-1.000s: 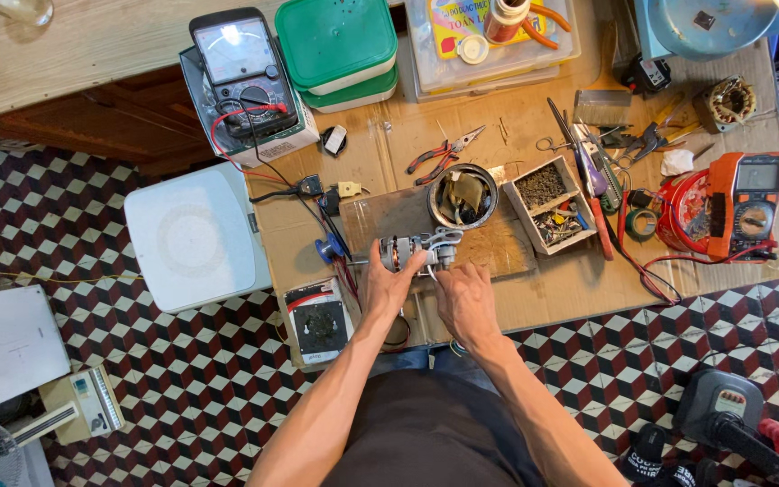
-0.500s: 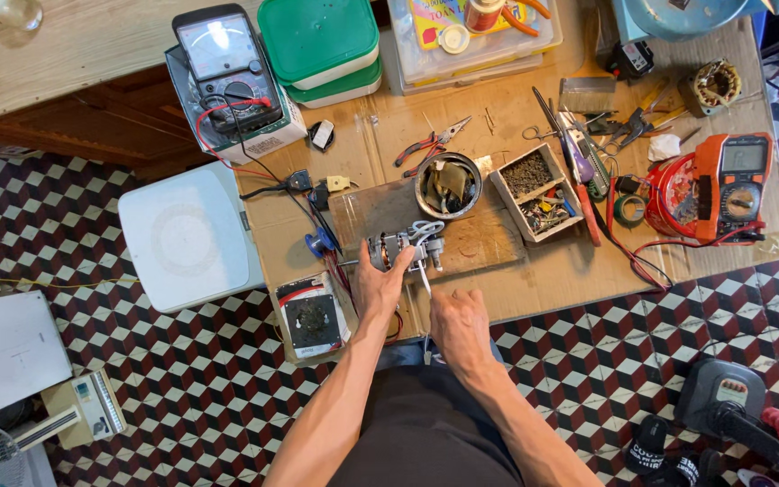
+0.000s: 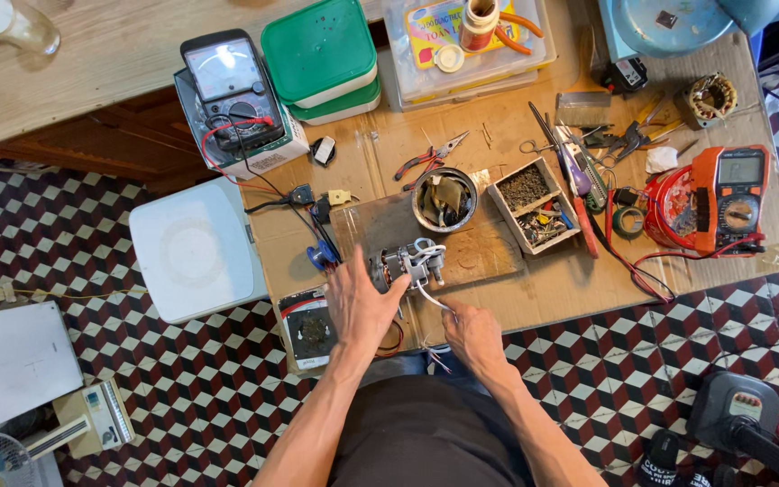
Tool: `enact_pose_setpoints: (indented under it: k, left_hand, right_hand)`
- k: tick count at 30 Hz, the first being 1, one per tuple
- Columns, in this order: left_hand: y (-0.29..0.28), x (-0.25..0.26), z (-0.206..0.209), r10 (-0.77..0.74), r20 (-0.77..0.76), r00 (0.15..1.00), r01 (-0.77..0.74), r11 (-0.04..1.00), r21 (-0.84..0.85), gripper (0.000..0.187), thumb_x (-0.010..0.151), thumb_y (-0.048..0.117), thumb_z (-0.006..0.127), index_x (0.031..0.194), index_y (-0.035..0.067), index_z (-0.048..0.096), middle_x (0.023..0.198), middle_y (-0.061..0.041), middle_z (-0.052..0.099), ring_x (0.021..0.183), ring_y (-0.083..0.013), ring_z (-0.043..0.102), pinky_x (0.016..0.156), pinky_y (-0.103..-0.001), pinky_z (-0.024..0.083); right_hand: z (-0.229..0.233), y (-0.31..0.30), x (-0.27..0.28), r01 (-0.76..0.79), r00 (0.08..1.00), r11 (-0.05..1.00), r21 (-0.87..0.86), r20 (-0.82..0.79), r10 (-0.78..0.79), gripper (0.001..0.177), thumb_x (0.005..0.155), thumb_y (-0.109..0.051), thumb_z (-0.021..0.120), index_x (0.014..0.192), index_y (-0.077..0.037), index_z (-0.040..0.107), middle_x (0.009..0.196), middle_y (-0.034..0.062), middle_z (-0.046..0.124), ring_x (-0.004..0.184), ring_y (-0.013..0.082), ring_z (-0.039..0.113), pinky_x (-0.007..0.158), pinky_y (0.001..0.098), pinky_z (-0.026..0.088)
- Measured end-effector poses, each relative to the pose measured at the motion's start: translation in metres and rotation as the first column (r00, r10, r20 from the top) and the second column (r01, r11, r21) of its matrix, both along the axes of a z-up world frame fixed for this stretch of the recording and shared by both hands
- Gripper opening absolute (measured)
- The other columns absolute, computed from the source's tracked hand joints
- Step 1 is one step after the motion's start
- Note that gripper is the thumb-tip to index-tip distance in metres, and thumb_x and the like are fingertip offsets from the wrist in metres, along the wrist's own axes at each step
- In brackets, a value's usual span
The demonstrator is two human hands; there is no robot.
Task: The person works on a disassembled electric motor on a cluttered workbench. They connect and disconnect wires to the motor terminals, rotate the shaft, and use a screwdriver to adjust internal components. The person also uses a multimeter to test electrical connections.
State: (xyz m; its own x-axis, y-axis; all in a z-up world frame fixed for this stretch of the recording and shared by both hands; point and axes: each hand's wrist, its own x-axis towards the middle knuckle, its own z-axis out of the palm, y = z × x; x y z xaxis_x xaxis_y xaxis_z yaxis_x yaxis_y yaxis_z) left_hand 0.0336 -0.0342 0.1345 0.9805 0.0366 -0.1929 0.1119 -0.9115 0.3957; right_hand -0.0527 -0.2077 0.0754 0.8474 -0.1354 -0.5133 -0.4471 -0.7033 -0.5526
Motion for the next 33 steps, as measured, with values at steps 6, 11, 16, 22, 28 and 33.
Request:
enact_pose_setpoints:
  k: [6, 11, 16, 22, 28, 33]
  left_hand:
    - [-0.07, 0.042, -0.037, -0.277, -0.335, 0.901, 0.326, 0.94, 0.099, 0.083, 0.069, 0.068, 0.084, 0.11, -0.003, 0.07, 0.112, -0.019, 0.064, 0.114, -0.0322, 0.052, 0.097, -0.049, 0.04]
    - [-0.057, 0.055, -0.071, -0.31, -0.112, 0.944, 0.314, 0.949, 0.021, 0.043, 0.076, 0.046, 0.079, 0.084, 0.004, 0.078, 0.095, -0.018, 0.072, 0.101, -0.0319, 0.06, 0.09, -0.049, 0.044]
    - [-0.04, 0.062, -0.085, -0.051, -0.381, 0.923, -0.09, 0.935, -0.344, 0.039, 0.089, 0.038, 0.07, 0.101, 0.002, 0.074, 0.101, -0.019, 0.076, 0.091, -0.0257, 0.071, 0.084, -0.038, 0.055]
    - [-0.004, 0.075, -0.081, -0.214, -0.521, 0.826, -0.314, 0.593, -0.741, 0.047, 0.092, 0.03, 0.069, 0.129, 0.001, 0.063, 0.104, -0.006, 0.075, 0.092, -0.0131, 0.069, 0.087, -0.03, 0.051]
    - [0.014, 0.081, -0.076, -0.362, -0.528, 0.768, -0.275, 0.558, -0.783, 0.052, 0.096, 0.035, 0.067, 0.132, -0.001, 0.057, 0.102, -0.006, 0.075, 0.094, -0.0112, 0.071, 0.091, -0.027, 0.05]
    - [0.012, 0.087, -0.072, -0.432, -0.516, 0.74, -0.142, 0.649, -0.747, 0.045, 0.095, 0.031, 0.068, 0.127, 0.0, 0.063, 0.095, -0.006, 0.075, 0.082, -0.0117, 0.068, 0.079, -0.03, 0.053]
  right_hand:
    - [-0.008, -0.001, 0.002, -0.031, 0.998, 0.999, 0.038, 0.047, 0.029, 0.027, 0.092, -0.022, 0.056, 0.109, -0.015, 0.075, 0.081, 0.0261, 0.069, 0.078, 0.0447, 0.069, 0.071, 0.054, 0.055]
    - [-0.01, 0.0, -0.002, -0.006, 1.0, 0.999, 0.033, 0.016, 0.005, 0.023, 0.093, -0.025, 0.059, 0.104, -0.013, 0.076, 0.084, 0.0249, 0.07, 0.081, 0.045, 0.068, 0.073, 0.0538, 0.055]
    - [-0.013, -0.003, -0.001, -0.009, 1.0, 0.998, 0.055, 0.002, 0.009, 0.023, 0.094, -0.026, 0.059, 0.101, -0.013, 0.076, 0.085, 0.0231, 0.071, 0.083, 0.0432, 0.069, 0.073, 0.0529, 0.055]
    - [0.001, -0.012, -0.004, 0.072, 0.993, 0.991, 0.115, -0.106, -0.06, 0.029, 0.095, -0.03, 0.058, 0.114, -0.019, 0.076, 0.084, 0.0228, 0.071, 0.079, 0.0418, 0.07, 0.071, 0.0505, 0.055]
    - [-0.002, -0.022, -0.004, 0.114, 0.977, 0.993, 0.037, -0.187, -0.105, 0.03, 0.096, -0.034, 0.057, 0.117, -0.023, 0.075, 0.086, 0.0208, 0.073, 0.083, 0.0401, 0.071, 0.076, 0.0491, 0.055]
    - [-0.029, -0.019, -0.006, 0.091, 0.974, 0.993, 0.077, -0.214, -0.072, 0.029, 0.094, -0.03, 0.059, 0.112, -0.016, 0.076, 0.09, 0.0211, 0.073, 0.085, 0.0381, 0.07, 0.078, 0.0483, 0.055]
